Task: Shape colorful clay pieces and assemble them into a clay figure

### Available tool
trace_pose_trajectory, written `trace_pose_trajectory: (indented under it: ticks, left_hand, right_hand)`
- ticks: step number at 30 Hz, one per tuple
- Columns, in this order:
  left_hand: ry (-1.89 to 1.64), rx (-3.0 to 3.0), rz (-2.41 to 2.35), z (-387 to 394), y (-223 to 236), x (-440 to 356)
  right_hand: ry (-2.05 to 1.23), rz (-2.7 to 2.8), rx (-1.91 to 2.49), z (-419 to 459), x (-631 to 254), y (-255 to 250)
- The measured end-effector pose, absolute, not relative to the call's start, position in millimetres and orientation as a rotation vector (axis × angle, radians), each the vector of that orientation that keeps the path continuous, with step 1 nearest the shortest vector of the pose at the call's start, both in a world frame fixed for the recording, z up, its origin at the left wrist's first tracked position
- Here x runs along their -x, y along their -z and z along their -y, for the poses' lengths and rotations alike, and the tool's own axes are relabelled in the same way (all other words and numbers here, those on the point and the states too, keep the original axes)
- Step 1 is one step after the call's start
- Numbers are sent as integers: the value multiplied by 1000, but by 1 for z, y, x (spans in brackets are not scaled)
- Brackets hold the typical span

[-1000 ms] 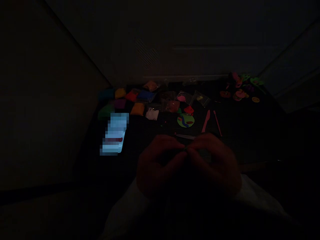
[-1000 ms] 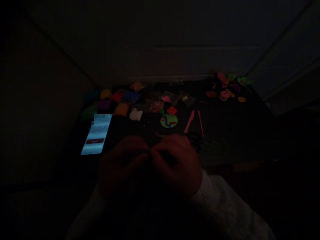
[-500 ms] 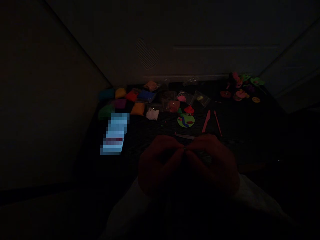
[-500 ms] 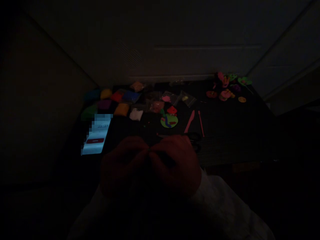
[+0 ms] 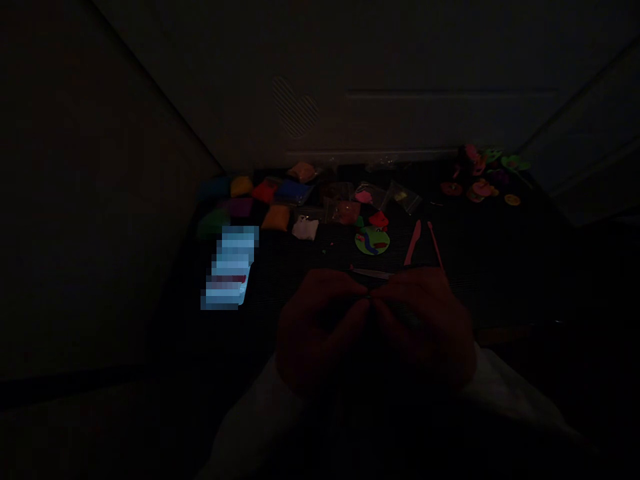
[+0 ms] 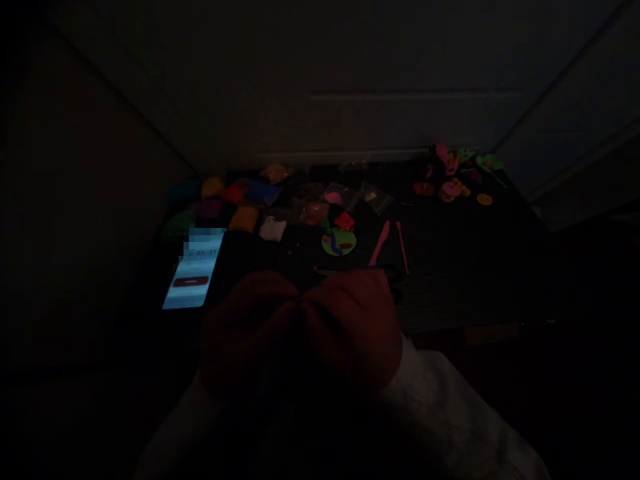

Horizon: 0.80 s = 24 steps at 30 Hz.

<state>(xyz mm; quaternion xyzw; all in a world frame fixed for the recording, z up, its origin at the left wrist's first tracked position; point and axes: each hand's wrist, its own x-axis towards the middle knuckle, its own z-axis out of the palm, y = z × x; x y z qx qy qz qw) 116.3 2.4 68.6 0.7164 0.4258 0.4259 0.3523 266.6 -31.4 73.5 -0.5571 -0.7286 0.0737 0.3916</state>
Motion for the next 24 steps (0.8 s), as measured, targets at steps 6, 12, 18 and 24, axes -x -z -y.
trace_pose_trajectory:
  ticks: [6,12,18,24]
  left_hand:
    - [-1118,-1922,-1088,-4,-68,-117]
    - [-1121,-1924,-1081,-4,-64,-116]
    - [-1109,-1938,-1100,-6,-64,-117]
    - [-1099,-1940,-1100,-4,-66,-117]
  right_hand:
    - [-98,1861,1396,30,-266,-73]
    - [-150,1858,1392,30,-267,-73]
    - [-244,1852,1400,29,-267,-72]
    - [-319,1828,1423,29,-267,-72]
